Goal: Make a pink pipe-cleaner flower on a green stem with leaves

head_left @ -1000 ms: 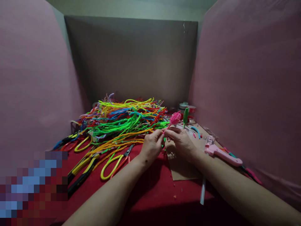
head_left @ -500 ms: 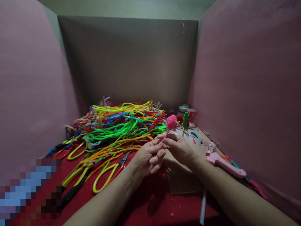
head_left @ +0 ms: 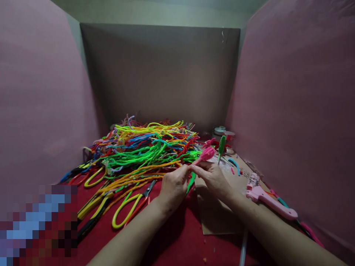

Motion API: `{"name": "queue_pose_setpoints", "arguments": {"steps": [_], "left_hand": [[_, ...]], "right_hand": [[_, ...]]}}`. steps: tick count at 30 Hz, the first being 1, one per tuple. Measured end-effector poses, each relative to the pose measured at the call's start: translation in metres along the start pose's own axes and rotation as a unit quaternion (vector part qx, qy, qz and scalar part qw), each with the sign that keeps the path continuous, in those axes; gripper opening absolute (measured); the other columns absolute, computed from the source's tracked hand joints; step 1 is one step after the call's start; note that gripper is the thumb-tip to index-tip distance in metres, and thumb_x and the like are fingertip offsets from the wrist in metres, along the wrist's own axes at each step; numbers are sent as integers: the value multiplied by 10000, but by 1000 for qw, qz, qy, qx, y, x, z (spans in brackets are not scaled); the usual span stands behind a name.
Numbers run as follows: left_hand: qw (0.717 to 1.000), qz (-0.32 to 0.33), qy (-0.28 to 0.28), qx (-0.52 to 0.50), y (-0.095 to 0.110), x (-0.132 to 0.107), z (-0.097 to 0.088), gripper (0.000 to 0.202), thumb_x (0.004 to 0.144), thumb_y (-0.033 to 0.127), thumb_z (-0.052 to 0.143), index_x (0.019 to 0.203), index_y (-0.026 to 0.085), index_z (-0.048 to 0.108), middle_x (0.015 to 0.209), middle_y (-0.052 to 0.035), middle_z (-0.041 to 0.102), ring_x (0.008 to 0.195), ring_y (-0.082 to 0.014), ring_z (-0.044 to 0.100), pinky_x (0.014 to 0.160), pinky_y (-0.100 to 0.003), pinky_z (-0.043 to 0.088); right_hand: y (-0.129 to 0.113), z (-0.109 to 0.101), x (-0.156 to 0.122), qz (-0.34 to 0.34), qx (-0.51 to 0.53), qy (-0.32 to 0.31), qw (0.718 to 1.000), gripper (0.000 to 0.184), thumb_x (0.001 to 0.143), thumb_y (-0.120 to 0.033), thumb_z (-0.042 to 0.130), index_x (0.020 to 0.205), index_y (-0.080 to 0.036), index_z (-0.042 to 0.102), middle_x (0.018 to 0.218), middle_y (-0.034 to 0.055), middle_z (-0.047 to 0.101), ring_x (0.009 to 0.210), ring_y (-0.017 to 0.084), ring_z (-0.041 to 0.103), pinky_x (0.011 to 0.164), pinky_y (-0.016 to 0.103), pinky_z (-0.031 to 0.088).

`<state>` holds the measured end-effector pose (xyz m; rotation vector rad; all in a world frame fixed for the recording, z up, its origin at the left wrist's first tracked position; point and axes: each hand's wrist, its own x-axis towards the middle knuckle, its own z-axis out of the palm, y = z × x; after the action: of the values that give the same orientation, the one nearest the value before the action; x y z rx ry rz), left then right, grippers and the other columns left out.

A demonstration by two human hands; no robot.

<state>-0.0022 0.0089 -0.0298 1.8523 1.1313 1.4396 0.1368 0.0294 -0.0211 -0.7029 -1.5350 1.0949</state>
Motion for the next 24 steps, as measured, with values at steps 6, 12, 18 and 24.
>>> {"name": "queue_pose_setpoints", "arguments": {"steps": [6,12,18,24], "left_hand": [[919,-206,-161,-295,12,6,-3,204,824,323,518,705,164,562,489,43,492,283,-47,352,300,-161,283],[776,-276,-234,-516,11,4,-4,135,838,230,516,769,132,578,477,81,410,258,6,150,223,-105,239],[792,-272,-236,-493,15,3,-1,157,829,261,529,774,128,591,486,73,443,241,-2,204,219,-134,289],[928,-217,-134,-270,15,3,5,212,768,342,595,763,131,578,520,24,558,310,-58,447,295,-155,333]], "right_hand": [[2,-6,0,5,31,-4,1000,142,749,-292,646,844,-215,719,696,-8,619,576,106,466,543,241,354],[4,-10,-1,52,148,-76,985,117,732,-276,647,715,-167,684,589,-8,565,552,109,452,557,255,342],[-1,-8,-6,74,185,-44,979,119,736,-264,635,680,-161,658,557,-15,543,548,111,450,585,262,353],[4,-10,-5,106,178,55,977,97,656,-255,708,653,-166,669,589,-17,545,511,92,408,480,237,293]]}}
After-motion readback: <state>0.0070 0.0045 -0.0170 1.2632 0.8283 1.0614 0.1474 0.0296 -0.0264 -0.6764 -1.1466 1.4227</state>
